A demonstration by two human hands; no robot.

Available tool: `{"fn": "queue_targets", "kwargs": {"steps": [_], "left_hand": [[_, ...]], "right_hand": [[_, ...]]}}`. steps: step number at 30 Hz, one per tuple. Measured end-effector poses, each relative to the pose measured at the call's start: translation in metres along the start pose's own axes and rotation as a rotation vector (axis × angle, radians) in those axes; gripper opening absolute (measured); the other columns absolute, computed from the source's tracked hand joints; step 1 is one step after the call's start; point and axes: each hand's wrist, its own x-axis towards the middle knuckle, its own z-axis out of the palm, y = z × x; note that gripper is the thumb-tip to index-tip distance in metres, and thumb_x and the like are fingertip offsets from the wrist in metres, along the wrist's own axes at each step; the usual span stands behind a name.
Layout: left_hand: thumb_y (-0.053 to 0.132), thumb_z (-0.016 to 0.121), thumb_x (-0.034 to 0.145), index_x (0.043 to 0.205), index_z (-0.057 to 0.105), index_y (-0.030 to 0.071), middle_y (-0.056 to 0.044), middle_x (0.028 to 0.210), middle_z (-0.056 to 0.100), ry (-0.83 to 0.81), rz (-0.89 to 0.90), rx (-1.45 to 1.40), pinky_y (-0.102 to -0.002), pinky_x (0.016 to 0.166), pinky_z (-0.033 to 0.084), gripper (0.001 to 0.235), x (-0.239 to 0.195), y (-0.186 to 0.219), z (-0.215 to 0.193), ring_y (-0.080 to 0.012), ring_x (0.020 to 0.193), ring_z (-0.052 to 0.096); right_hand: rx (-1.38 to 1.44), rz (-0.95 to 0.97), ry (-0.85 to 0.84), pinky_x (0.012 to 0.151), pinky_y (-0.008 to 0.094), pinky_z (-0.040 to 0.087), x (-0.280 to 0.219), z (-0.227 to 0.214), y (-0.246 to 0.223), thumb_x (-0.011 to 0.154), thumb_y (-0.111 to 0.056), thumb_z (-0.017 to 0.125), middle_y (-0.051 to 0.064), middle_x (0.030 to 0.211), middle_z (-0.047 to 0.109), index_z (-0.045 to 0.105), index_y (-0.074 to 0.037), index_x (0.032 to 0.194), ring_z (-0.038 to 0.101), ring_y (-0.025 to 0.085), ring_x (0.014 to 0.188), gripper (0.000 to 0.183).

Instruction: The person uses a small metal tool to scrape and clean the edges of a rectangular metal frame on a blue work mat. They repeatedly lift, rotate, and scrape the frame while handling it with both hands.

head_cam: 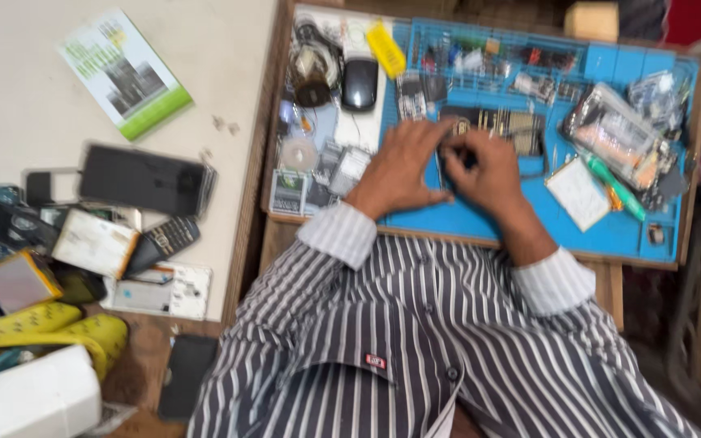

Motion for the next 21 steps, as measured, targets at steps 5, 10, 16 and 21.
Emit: {"fn": "queue_targets", "kwargs": {"steps": [5, 10, 16, 21], "left_hand": [[0.043, 0.102, 0.057, 0.149, 0.04, 0.01, -0.014, 0.131, 0.056, 0.021, 0.013, 0.031, -0.049, 0.106, 0.039, 0.115, -0.004, -0.015, 0.012, -0.036, 0.126, 0.049], [0.041, 0.103, 0.058, 0.151, 0.04, 0.012, -0.01, 0.13, 0.056, 0.035, 0.018, 0.047, -0.047, 0.103, 0.04, 0.116, -0.003, -0.015, 0.011, -0.0331, 0.124, 0.05], [0.041, 0.102, 0.063, 0.153, 0.039, 0.011, -0.012, 0.137, 0.053, 0.03, 0.002, 0.069, -0.048, 0.108, 0.039, 0.114, -0.006, -0.022, 0.019, -0.0343, 0.132, 0.047], [0.04, 0.1, 0.068, 0.155, 0.036, 0.011, -0.017, 0.151, 0.047, 0.072, 0.048, 0.086, -0.049, 0.117, 0.036, 0.112, -0.008, -0.027, 0.026, -0.0371, 0.143, 0.04]], "right_hand": [[0.158, -0.016, 0.039, 0.076, 0.03, 0.056, -0.009, -0.002, 0.02, 0.098, -0.002, 0.075, 0.01, 0.095, 0.073, 0.071, 0.0, 0.107, 0.071, 0.019, 0.082, 0.01], [0.135, -0.057, 0.009, 0.075, 0.029, 0.055, -0.008, -0.003, 0.017, 0.098, 0.001, 0.078, 0.01, 0.093, 0.071, 0.072, -0.001, 0.105, 0.07, 0.017, 0.081, 0.009], [0.096, -0.122, 0.003, 0.071, 0.028, 0.053, -0.007, 0.0, 0.022, 0.094, 0.004, 0.076, 0.01, 0.094, 0.073, 0.071, 0.0, 0.102, 0.068, 0.018, 0.077, 0.01], [-0.023, -0.23, -0.023, 0.072, 0.03, 0.051, -0.009, -0.001, 0.022, 0.091, 0.003, 0.076, 0.006, 0.101, 0.075, 0.069, -0.004, 0.1, 0.063, 0.019, 0.077, 0.013]]}}
